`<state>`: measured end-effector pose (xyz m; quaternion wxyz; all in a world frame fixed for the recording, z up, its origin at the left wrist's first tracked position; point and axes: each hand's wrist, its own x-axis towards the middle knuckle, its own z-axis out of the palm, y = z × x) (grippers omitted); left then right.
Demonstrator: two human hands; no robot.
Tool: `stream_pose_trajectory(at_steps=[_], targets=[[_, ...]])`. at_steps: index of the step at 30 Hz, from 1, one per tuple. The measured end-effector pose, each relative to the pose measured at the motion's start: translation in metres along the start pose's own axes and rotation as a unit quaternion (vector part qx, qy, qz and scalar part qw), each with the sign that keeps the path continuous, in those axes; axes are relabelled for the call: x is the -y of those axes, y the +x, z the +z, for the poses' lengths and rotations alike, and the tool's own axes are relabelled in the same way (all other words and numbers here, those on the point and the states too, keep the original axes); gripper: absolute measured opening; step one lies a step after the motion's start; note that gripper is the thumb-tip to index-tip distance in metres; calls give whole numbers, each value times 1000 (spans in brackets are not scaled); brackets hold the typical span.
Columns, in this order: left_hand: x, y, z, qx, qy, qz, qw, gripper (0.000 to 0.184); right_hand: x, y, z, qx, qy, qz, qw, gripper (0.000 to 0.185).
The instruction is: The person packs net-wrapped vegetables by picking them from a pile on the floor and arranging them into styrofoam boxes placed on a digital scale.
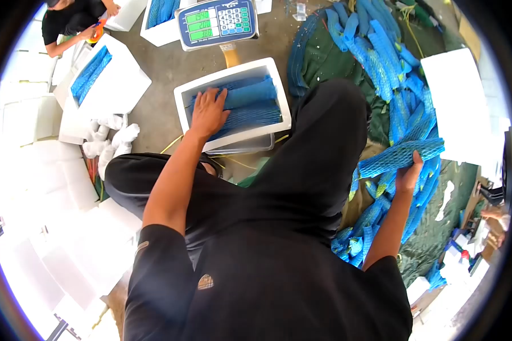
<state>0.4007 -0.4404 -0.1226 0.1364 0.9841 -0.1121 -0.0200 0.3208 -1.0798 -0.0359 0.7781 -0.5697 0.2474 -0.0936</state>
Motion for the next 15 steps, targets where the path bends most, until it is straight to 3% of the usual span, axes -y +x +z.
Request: stream_pose_trajectory(at_steps=[2,5,6,8,10,13,15], targets=[[3,2,19,59,-34,-58,996,68,30,15,32,30,-70,-86,993,57],[9,-4,20,75,-80,-68,992,71,88,14,117,81,-147,-187,968,58],[13,-3,17,97,-78,-56,991,85,107,11,149,121,-190,-227,948,61],[0,-18,3,77,-53,-21,995,97,137,3,216,193,-290,-275,896,64],[-6,-25,0,75,-49,-5,996,115,148,-10,289,249,-391,-329,823,66],[-30,-23,-30,146,-2,-1,989,125,133,-30,400,361,-468,-487,643,70],[-29,-31,-13,114,2,18,993,122,95,-41,449,424,-537,-417,598,69]])
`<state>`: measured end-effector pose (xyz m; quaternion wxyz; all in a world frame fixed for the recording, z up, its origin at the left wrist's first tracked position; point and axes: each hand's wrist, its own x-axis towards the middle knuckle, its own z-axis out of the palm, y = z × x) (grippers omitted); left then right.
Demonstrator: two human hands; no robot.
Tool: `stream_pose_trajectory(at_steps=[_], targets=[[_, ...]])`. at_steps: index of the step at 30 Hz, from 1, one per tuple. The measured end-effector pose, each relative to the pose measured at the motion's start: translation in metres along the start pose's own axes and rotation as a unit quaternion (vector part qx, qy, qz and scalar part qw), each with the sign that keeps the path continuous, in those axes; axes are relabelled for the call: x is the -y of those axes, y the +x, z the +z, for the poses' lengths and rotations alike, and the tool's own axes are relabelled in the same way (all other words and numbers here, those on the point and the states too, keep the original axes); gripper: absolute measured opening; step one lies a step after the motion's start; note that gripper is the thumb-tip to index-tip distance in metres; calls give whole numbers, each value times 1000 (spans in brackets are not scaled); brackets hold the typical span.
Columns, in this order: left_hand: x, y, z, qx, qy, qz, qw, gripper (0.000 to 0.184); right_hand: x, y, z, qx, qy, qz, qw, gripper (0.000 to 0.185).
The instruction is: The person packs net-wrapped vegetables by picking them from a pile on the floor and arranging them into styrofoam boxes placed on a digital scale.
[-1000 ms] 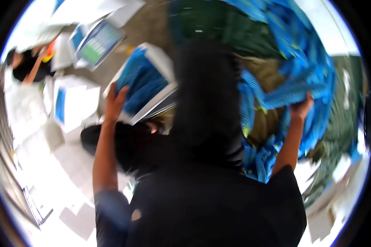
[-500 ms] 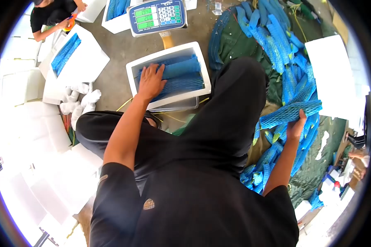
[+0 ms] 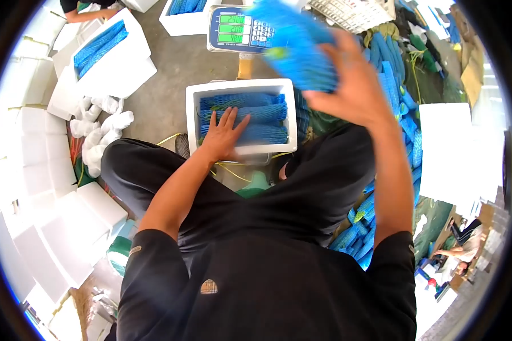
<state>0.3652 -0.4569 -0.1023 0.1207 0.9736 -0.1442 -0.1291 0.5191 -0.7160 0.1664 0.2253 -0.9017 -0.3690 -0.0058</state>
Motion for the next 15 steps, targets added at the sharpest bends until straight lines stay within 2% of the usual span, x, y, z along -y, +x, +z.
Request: stream_pose_trajectory(at_steps=[2,4,6,7,8,13,14,15], targets=[[-5,-2,10,-10,19,-11,1000,119,10,30,63,5,-38,-109,993,63],[-4,-6,11,-65,-51,5,997,105,34,53,114,179,-45,-82,979,63],[-5,-11,8,-88,-81,14,993,97,22,49,203,216,-55,-108,969,63],[-7,-15,10,-87,-95,5,992,88,5,29,257,160,-59,-107,980,61],[-7,-16,14,-95,-95,0,991,87,-6,15,291,103,-63,-106,987,58],[-9,-19,22,-121,-96,-5,988,81,-2,-15,282,3,5,-94,996,54],[-8,-18,20,-122,-99,-5,988,80,-5,-15,281,16,5,-83,996,53],[-9,-17,14,-170,-63,8,983,71,-8,-14,282,28,5,-76,997,52]])
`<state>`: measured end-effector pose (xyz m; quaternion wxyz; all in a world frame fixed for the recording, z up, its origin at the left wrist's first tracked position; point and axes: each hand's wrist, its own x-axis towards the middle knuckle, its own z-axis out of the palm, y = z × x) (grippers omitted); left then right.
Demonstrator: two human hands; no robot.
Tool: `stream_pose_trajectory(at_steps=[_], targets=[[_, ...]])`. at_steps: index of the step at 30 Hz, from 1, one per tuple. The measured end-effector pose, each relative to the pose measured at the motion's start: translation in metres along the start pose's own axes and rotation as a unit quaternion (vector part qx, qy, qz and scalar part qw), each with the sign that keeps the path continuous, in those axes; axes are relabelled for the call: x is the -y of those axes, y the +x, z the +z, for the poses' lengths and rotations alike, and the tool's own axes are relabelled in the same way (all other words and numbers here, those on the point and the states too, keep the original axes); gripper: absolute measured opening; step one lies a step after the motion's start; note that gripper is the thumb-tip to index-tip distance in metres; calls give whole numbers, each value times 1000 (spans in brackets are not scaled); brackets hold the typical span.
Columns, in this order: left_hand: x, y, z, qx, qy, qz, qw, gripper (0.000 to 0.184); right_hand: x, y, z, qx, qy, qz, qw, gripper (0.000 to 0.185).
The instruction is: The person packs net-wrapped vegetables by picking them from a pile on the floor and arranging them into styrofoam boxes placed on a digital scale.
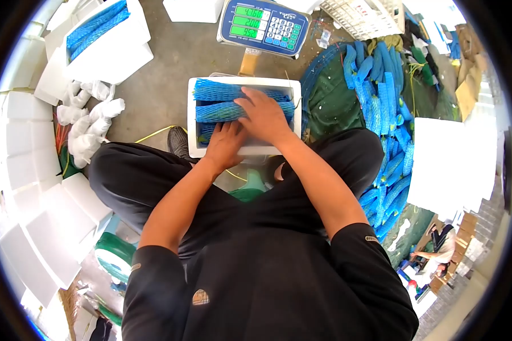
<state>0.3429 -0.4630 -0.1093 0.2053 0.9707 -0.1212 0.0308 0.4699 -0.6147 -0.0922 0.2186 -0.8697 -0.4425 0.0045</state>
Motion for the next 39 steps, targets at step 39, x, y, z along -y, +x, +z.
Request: stream_pose_trajectory(at_steps=[39], targets=[[15,66,-29,184,96,-164,964,78,63,-38,-81,-79,192,162,965,52]])
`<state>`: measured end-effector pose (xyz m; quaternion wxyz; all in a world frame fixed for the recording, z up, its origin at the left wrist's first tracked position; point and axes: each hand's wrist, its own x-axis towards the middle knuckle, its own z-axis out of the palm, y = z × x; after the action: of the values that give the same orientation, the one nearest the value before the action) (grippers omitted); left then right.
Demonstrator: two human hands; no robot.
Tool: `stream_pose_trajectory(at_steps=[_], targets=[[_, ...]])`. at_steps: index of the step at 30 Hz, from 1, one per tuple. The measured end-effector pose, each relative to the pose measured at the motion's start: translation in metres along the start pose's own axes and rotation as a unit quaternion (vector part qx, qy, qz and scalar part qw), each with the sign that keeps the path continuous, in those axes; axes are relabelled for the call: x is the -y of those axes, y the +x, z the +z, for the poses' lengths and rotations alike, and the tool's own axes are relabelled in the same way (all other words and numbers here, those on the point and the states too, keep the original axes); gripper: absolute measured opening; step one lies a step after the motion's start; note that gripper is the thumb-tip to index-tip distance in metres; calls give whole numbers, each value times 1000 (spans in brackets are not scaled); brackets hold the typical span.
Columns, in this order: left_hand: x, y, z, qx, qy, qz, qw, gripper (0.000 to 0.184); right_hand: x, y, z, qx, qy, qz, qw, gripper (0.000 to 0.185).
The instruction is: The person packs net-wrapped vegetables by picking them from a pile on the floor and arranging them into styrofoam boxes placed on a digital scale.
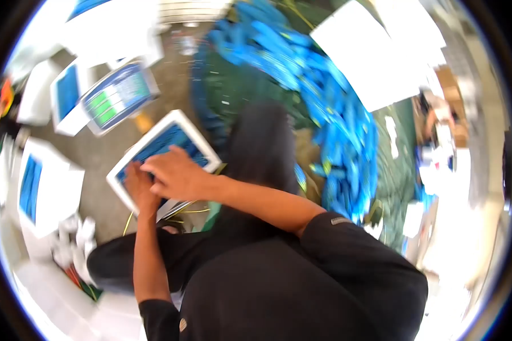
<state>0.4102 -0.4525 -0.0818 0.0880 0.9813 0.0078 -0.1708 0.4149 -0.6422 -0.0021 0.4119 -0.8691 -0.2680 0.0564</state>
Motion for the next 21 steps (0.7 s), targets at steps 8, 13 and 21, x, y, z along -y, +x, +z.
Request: stream_pose_trajectory(at_steps=[8,13,21], targets=[[-63,-6,32,-179,-55,238,953,72,-11,-145,-176,-285,-67,12,956,31],[-75,6,59,-141,18,270,952,70,-126,-249,-143,-351,92,411,837,31],[-52,14,75,-109,26,309,944,72,-262,-443,10,-50,111,720,683,66]])
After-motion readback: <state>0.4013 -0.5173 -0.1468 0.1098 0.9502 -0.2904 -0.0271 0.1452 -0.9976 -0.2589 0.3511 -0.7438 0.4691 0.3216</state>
